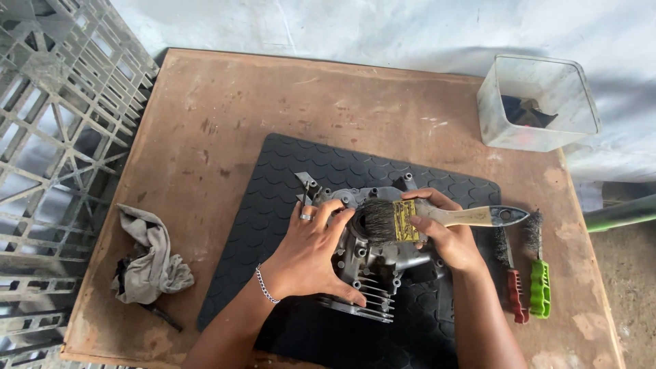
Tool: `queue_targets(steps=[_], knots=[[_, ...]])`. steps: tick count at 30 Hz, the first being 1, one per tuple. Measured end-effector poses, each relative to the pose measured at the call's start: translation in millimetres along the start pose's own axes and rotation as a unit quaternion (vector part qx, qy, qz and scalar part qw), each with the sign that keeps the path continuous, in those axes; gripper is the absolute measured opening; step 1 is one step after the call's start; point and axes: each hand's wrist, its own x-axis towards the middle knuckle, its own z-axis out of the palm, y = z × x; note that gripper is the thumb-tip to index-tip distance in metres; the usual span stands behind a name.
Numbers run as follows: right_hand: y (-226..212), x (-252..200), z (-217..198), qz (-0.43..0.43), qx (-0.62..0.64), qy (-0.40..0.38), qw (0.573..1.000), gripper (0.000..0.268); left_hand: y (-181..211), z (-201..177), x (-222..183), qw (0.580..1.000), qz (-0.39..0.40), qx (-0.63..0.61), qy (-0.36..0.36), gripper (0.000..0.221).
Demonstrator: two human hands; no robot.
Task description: Cleaning a metal engine cylinder block using a paintbrush to remove debris.
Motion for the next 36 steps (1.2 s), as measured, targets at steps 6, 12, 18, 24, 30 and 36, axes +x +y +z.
queue_targets(steps=[6, 12, 18, 24, 30, 36], knots=[[11.5, -3.0, -13.2, -0.058, -0.078, -0.112, 0.989, 0.037, -0.1, 0.4, 0.0, 1.0, -0.002, -0.007, -0.008, 0.142], [0.4, 1.9, -2.7, -0.058, -0.083, -0.078, 0.992, 0.042, 5.0, -7.2, 2.8, 0.996, -0.045, -0.056, -0.052, 0.141], [1.6, 6.6, 2.5, -0.049, -0.032, 0.007, 0.998, 0.044, 3.5, -5.0, 2.9, 0.997, -0.038, -0.04, -0.045, 0.142], [13.8, 9.1, -13.5, -0.085, -0.02, -0.089, 0.992, 0.041, 3.5, -4.3, 4.6, 0.995, -0.053, -0.049, -0.062, 0.142], [-4.3, 6.2, -5.1, -0.097, -0.072, -0.11, 0.987, 0.031, 4.8, -6.9, 5.0, 0.995, -0.054, -0.047, -0.068, 0.142], [8.9, 10.1, -5.5, -0.075, 0.041, -0.014, 0.996, 0.037, 4.2, -5.8, 4.7, 0.996, -0.049, -0.043, -0.061, 0.142]])
